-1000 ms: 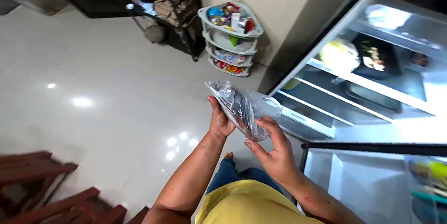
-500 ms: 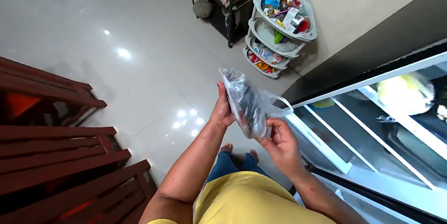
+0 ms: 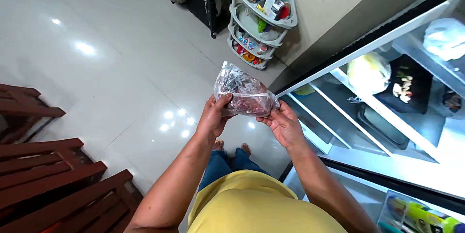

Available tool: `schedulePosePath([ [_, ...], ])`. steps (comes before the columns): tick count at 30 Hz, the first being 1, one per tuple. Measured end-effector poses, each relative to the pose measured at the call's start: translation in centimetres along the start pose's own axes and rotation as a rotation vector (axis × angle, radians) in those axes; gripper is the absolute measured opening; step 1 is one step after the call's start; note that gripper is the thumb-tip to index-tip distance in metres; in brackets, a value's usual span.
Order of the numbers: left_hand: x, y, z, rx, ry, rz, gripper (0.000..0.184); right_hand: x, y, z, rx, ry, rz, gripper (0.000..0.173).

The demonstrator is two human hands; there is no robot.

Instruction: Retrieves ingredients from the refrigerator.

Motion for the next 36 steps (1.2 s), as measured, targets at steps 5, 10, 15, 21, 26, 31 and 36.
schedulePosePath([
  [5,0.2,-2.8,0.0,-0.182,0.044,0.148,0.031,0.8,-1.6,0.6,-0.031,-0.025,0.108,0.012],
  [10,0.5,-5.0,0.0,-0.293,0.05,0.287,0.03,0.7,-2.3,0.8,-0.03,-0.024,0.158,0.011],
  [15,-0.2,-4.9,0.1,-0.233,0.041,0.239,0.03,-0.2,-3.4,1.2,0.067,-0.045,0.283,0.034],
  [21,-4.1,-2.2,0.9,-0.067,0.085,-0.026,0.038,-8.1,-12.5,3.8,-0.114,0.251,0.869,0.032],
  [26,-11.2,-1.5,2.1,0.053,0.04,0.019,0.032,-17.7,-22.0,6.3,-0.299,0.691,1.034,0.048],
  [31,-15.0,-3.3,5.0,0.038,0.207,0.096,0.033,-24.0,-31.3,4.8,-0.499,0.942,1.15,0.096],
  [36,-16.8,-6.1,6.8,0.035,0.246,0.185,0.035,-27.8,-36.6,-1.3,-0.106,1.243,1.322,0.119],
])
Point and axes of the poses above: each hand's wrist, its own z-axis away from the middle knuckle, its own x-axis out of the palm, y = z × x, the point moved 8 cm from there along -z, towards the middle knuckle, and after that the axes turned 14 degrees about -y, right-handed, at the moved point
